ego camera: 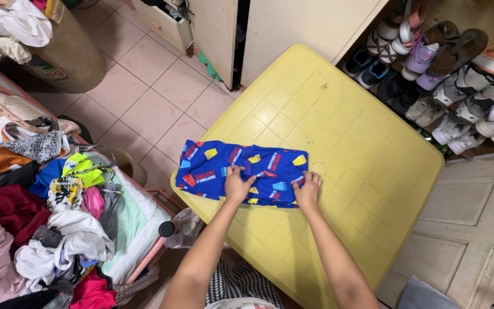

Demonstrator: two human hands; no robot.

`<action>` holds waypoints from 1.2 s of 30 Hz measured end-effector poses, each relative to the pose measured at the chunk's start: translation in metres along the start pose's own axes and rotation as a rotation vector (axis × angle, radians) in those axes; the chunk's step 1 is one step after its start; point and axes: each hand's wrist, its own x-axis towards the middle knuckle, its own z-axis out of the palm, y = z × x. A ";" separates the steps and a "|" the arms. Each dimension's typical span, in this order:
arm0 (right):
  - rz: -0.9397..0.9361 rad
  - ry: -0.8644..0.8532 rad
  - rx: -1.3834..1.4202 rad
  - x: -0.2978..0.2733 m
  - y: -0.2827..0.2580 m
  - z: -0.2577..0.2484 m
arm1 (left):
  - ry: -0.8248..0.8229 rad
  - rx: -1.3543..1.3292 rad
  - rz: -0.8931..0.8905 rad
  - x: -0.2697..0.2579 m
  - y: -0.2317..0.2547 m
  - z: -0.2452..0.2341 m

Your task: The person picks up a pair of shorts and a shirt from a pile of clothes on a bed, smooths them out, and folds them on a small table.

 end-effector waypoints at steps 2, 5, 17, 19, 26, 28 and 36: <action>0.024 0.009 -0.039 -0.003 -0.009 0.000 | 0.071 -0.020 -0.085 0.009 -0.003 0.011; 0.036 0.061 -0.059 -0.005 -0.025 -0.004 | -0.053 -0.246 -0.133 0.018 0.010 0.007; -0.258 -0.034 0.045 -0.018 -0.112 0.035 | 0.273 -0.018 -0.013 0.023 -0.006 -0.169; -0.309 -0.114 -0.025 -0.027 -0.116 0.046 | 0.298 -0.008 -0.164 0.021 -0.036 -0.171; -0.286 -0.075 -0.181 -0.039 -0.114 0.056 | 0.329 0.052 0.017 0.024 -0.033 -0.175; -0.269 -0.057 -0.217 -0.038 -0.109 0.058 | 0.357 0.029 0.026 0.024 -0.016 -0.185; -0.209 -0.117 -0.221 -0.040 -0.110 0.063 | 0.235 -0.023 0.232 0.014 -0.021 -0.181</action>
